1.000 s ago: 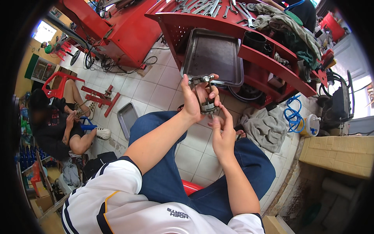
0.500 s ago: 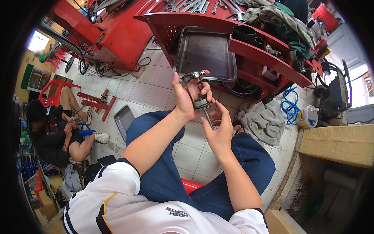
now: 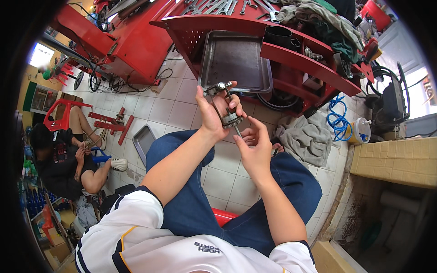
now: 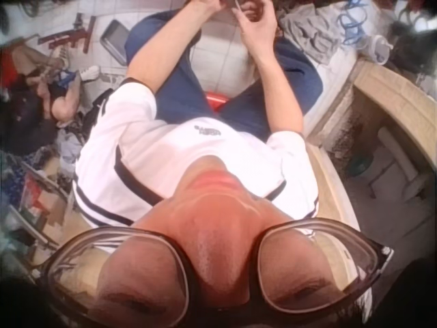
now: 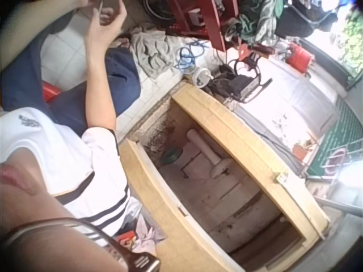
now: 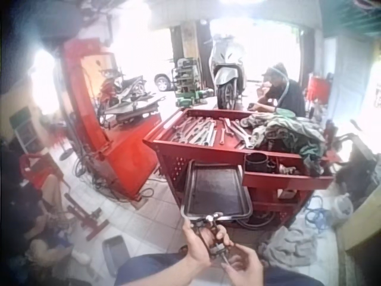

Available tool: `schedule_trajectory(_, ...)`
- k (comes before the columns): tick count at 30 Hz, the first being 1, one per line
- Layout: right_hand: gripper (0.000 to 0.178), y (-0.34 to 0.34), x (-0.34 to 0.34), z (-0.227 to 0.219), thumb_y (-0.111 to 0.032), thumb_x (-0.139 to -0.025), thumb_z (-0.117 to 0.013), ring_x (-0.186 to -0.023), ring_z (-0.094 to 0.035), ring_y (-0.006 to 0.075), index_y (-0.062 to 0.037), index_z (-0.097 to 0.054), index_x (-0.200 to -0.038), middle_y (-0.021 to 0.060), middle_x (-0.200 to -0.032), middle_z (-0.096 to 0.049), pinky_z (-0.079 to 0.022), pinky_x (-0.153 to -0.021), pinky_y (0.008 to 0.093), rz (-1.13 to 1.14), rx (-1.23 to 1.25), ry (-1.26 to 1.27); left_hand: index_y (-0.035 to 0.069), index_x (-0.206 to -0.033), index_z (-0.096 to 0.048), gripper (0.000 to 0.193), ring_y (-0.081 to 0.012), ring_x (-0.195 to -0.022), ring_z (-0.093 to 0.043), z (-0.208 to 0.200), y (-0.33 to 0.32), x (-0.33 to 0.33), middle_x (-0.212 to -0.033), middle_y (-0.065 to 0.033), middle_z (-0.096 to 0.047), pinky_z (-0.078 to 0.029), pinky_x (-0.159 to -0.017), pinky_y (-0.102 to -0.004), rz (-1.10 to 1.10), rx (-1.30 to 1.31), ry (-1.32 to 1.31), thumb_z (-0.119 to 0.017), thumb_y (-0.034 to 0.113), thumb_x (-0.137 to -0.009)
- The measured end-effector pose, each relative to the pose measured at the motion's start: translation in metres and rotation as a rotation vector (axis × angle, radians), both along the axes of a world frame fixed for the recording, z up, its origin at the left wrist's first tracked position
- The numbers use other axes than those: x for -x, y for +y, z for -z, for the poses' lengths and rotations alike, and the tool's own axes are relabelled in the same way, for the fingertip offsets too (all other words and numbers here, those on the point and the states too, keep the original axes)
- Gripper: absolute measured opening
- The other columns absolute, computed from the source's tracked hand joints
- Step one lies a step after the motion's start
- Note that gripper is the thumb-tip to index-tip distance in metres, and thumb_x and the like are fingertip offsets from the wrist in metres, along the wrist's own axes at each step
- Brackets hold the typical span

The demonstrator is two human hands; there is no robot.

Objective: The person sits on the floor and assembles a mechanical component, likely a carburetor, using a screwdriver. They insert a screw into the component and tighten it, then inspect the assembly by rotating it in their hands.

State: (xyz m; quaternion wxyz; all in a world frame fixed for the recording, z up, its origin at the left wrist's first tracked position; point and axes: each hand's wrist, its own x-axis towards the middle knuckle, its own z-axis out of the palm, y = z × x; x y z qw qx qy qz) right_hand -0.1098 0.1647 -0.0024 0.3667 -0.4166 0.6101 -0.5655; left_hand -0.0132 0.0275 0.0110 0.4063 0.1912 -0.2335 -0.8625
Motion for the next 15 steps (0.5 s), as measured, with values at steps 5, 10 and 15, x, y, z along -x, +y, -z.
schedule_trajectory(5,0.044,-0.002,0.009,-0.004,-0.01,-0.102,-0.064,-0.092,-0.069,0.0124,-0.0011,-0.047,-0.142,0.0061,-0.093,-0.068,-0.052,-0.071,0.024,-0.019,-0.162,-0.453,0.007,-0.133,-0.051,0.106,-0.0207,-0.067,-0.058,-0.003,0.001,0.001,-0.072,-0.0022,-0.046,-0.053,-0.072,-0.0421,0.006,-0.01,-0.028,-0.017,0.094,-0.084)
schedule_trajectory(10,0.043,0.001,0.001,-0.007,-0.009,-0.101,-0.064,-0.085,-0.068,0.0121,-0.0008,-0.05,-0.141,0.0052,-0.09,-0.069,-0.054,-0.073,0.0251,-0.005,-0.03,0.065,0.006,-0.133,-0.051,0.106,-0.0212,-0.067,-0.058,-0.001,-0.002,0.001,-0.072,-0.0022,-0.046,-0.053,-0.072,-0.0426,0.011,0.005,-0.015,-0.017,0.094,-0.084)
schedule_trajectory(15,0.054,0.001,0.007,-0.009,-0.006,-0.095,-0.072,-0.085,-0.064,0.0103,-0.0029,-0.05,-0.144,0.0059,-0.099,-0.067,-0.054,-0.076,0.0249,-0.017,-0.156,-0.193,0.007,-0.132,-0.051,0.104,-0.021,-0.067,-0.058,-0.001,-0.001,0.0,-0.071,-0.0019,-0.046,-0.053,-0.072,-0.0418,0.008,0.005,-0.026,-0.017,0.093,-0.085)
